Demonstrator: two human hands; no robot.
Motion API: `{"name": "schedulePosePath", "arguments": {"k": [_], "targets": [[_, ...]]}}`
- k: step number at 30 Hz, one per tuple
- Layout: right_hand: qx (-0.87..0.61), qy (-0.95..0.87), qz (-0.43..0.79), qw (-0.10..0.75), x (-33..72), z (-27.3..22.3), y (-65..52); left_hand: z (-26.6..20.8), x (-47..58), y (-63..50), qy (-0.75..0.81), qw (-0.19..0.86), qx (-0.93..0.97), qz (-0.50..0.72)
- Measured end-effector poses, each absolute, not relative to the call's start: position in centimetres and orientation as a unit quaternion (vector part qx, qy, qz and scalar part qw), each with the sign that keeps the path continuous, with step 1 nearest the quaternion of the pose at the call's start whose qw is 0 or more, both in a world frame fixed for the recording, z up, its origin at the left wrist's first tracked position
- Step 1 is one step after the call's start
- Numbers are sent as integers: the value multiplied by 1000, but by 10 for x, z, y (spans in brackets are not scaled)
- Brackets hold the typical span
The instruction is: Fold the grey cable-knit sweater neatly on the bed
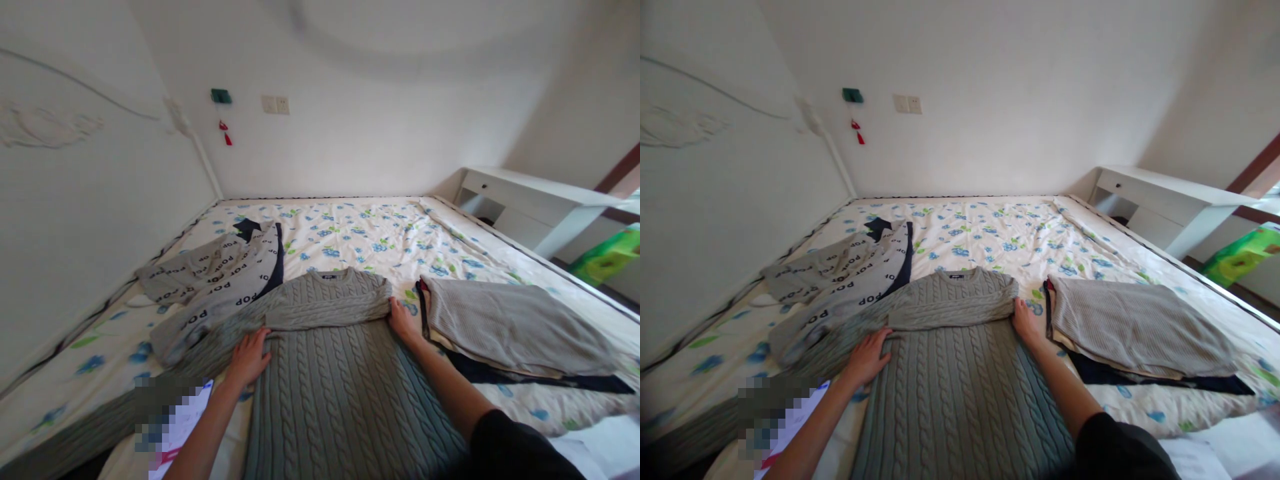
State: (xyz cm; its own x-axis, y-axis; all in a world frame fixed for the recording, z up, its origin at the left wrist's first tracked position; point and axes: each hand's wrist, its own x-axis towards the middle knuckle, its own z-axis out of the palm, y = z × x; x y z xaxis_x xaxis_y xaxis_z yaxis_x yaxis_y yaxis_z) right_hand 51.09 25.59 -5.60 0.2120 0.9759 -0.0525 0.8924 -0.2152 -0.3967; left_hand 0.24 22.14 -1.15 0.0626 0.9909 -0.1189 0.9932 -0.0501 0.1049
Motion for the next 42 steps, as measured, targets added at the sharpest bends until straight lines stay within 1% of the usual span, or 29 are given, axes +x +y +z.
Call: {"name": "schedulePosePath", "arguments": {"k": [2, 5, 8, 10, 14, 16, 20, 24, 29, 31, 34, 38, 42], "targets": [[-761, -620, 141, 125, 532, -58, 261, -13, 0, 221, 689, 75, 720, -35], [-809, -550, 148, 146, 564, -66, 265, -12, 7, 219, 692, 56, 716, -69], [-842, -492, 150, 165, 573, -76, 267, -8, 17, 216, 692, 38, 716, -82], [-837, -500, 135, 177, 566, -81, 268, -4, 22, 214, 688, 19, 721, -78], [-781, -582, 69, 217, 543, -86, 269, 2, 29, 213, 649, -26, 758, -63], [-762, -604, 49, 228, 536, -90, 268, 3, 34, 212, 623, -15, 779, -67], [-770, -596, 43, 222, 531, -105, 260, 6, 41, 212, 597, 37, 798, -70], [-769, -596, 33, 226, 531, -116, 257, 26, 32, 214, 612, 54, 786, -70], [-749, -623, 60, 217, 541, -110, 258, 48, 16, 216, 641, 112, 741, -165], [-764, -611, 71, 196, 548, -105, 259, 48, 16, 215, 646, 126, 728, -190], [-800, -569, 63, 181, 555, -99, 262, 43, 21, 214, 647, 125, 728, -187], [-801, -565, 42, 194, 552, -97, 271, 37, 23, 214, 659, 123, 719, -184], [-801, -553, 71, 216, 546, -95, 282, 34, 19, 217, 655, 130, 723, -176]]}}
